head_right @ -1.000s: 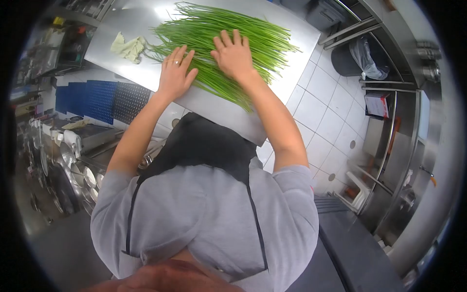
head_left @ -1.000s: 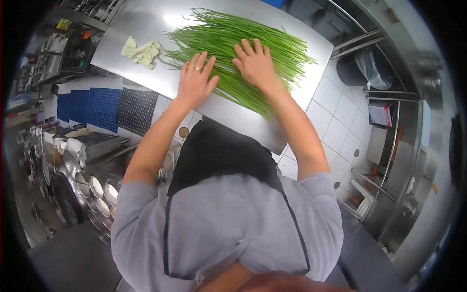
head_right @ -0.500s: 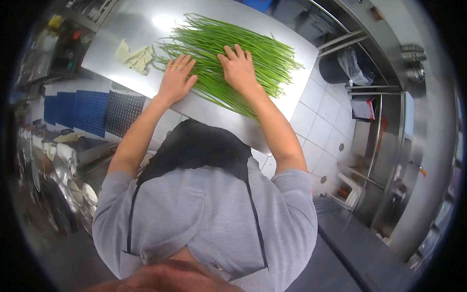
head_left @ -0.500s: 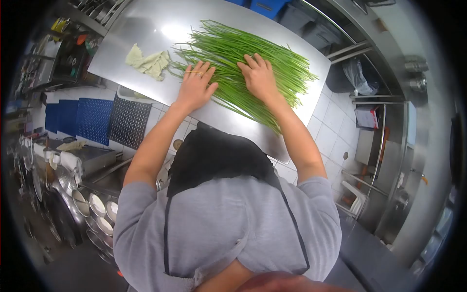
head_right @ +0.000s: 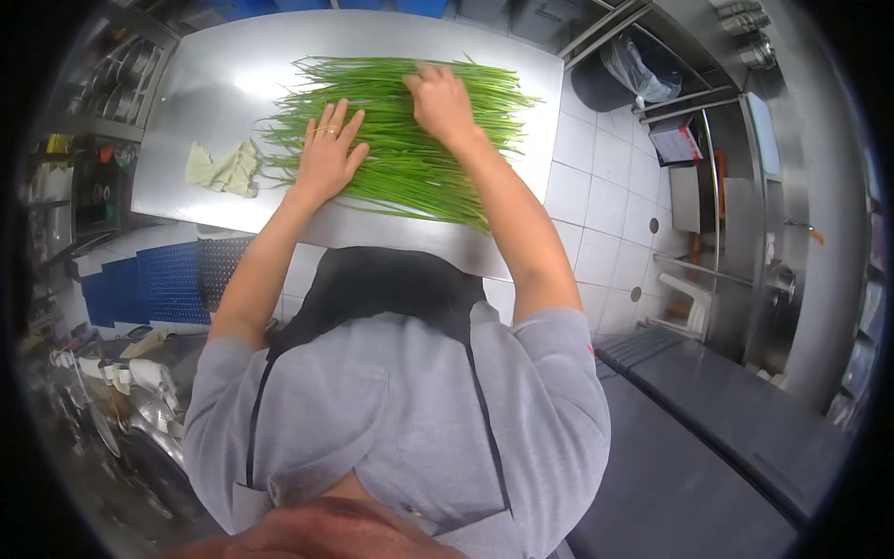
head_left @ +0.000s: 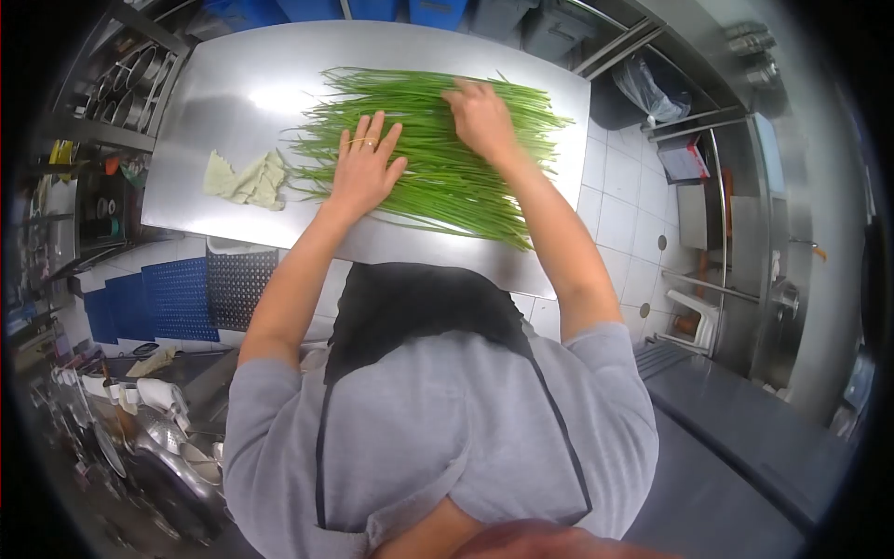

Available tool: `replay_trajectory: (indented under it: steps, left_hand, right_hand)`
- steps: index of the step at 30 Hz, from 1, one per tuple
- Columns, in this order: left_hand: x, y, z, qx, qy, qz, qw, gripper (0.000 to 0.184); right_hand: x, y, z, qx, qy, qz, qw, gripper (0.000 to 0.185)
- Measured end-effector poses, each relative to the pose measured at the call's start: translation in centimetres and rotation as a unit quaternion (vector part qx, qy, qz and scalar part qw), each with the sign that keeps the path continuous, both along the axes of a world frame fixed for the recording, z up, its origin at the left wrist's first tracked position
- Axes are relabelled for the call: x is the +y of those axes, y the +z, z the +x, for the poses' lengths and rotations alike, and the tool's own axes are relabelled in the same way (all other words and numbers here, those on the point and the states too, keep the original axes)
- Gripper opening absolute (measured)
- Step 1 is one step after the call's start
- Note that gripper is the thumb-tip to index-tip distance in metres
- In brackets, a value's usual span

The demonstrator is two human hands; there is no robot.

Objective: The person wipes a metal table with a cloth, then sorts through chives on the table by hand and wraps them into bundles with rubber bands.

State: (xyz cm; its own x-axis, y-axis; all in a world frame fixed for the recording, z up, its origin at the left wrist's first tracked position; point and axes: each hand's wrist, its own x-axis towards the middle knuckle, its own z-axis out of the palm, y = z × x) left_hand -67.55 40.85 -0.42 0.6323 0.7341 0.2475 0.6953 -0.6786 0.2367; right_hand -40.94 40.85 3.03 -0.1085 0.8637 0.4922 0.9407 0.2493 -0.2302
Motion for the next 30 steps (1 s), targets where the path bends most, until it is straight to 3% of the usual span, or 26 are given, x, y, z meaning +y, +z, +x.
replay_trajectory:
  steps: [2, 4, 8, 11, 14, 17, 20, 24, 30]
  left_hand:
    - [0.1, 0.8, 0.1, -0.061, -0.013, -0.006, 0.998, 0.065]
    - [0.1, 0.5, 0.0, 0.013, -0.004, 0.000, 1.000, 0.066]
    - [0.1, 0.7, -0.1, 0.037, 0.031, 0.019, 0.999, 0.067]
    - [-0.2, 1.6, -0.6, -0.049, 0.018, 0.018, 0.998, 0.066]
    - [-1.9, 2.7, -1.1, -0.102, -0.039, -0.024, 0.994, 0.064]
    - [-4.4, 3.3, -0.6, -0.045, -0.125, -0.056, 0.990, 0.059]
    - [-4.9, 2.5, -0.2, -0.021, -0.173, -0.067, 0.982, 0.052]
    - [-4.7, 2.5, -0.4, -0.064, -0.211, -0.073, 0.973, 0.043]
    - [-4.7, 2.2, 0.5, -0.140, -0.197, -0.043, 0.969, 0.038]
  right_hand:
    - [2.1, 0.1, 0.6, -0.045, -0.027, -0.075, 0.996, 0.025]
    - [3.8, 0.0, 1.1, -0.082, -0.072, -0.193, 0.975, 0.025]
    - [3.5, -0.6, 1.7, -0.021, -0.066, -0.057, 0.996, 0.022]
    - [-0.5, 1.4, 2.5, 0.024, -0.029, -0.016, 0.999, 0.021]
    - [-7.3, 4.0, 3.2, 0.054, -0.118, -0.114, 0.985, 0.017]
    - [-12.6, 2.9, 4.1, 0.020, -0.154, -0.191, 0.969, 0.015]
    - [-15.6, 2.2, 3.7, 0.040, -0.114, -0.102, 0.987, 0.016]
    - [-16.9, 2.0, 3.1, 0.039, -0.045, -0.167, 0.984, 0.011]
    - [-15.7, 3.7, 2.3, 0.093, -0.129, -0.108, 0.981, 0.009]
